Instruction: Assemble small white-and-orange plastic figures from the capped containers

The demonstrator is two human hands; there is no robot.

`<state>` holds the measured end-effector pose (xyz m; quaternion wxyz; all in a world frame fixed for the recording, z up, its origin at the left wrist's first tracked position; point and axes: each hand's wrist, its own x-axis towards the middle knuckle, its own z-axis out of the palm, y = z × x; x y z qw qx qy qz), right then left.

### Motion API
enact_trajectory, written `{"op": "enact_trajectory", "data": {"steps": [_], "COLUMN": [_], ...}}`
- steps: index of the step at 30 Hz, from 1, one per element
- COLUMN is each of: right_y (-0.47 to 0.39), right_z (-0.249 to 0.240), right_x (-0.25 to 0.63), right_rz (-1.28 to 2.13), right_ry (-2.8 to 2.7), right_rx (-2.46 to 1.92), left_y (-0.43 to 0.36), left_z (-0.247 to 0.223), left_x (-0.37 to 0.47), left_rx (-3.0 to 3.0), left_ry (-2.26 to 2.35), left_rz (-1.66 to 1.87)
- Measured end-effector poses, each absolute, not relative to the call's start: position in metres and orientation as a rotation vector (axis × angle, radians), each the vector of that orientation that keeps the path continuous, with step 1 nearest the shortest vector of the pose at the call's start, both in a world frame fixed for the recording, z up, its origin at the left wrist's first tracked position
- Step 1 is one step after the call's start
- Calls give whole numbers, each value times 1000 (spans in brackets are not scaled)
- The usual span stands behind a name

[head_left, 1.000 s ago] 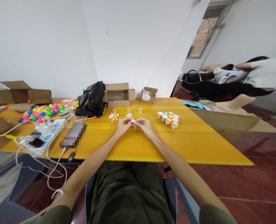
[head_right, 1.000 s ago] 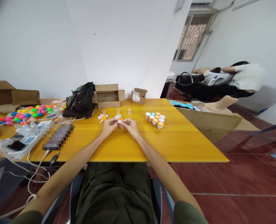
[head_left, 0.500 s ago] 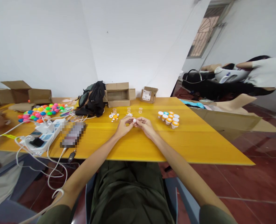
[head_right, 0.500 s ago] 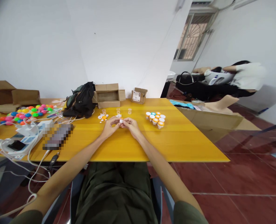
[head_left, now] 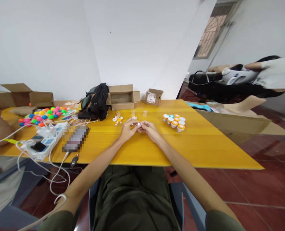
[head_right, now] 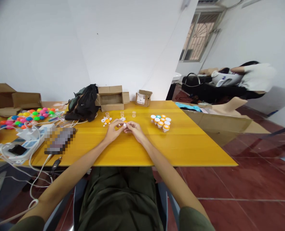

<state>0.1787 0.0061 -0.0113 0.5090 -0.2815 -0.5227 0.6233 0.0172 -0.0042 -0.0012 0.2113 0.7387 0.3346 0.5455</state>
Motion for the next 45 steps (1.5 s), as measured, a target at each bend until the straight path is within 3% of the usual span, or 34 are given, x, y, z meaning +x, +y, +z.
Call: {"op": "enact_trajectory", "data": {"steps": [45], "right_y": [3], "right_z": [-8], "right_x": [177], "right_rz": [1448], "right_ry": [-1375], "right_rx": [-732], "left_y": [-3], "left_z": [-4], "left_x": [21], "left_rx": [2002], "left_ry": [875], "left_rz": [1518]}}
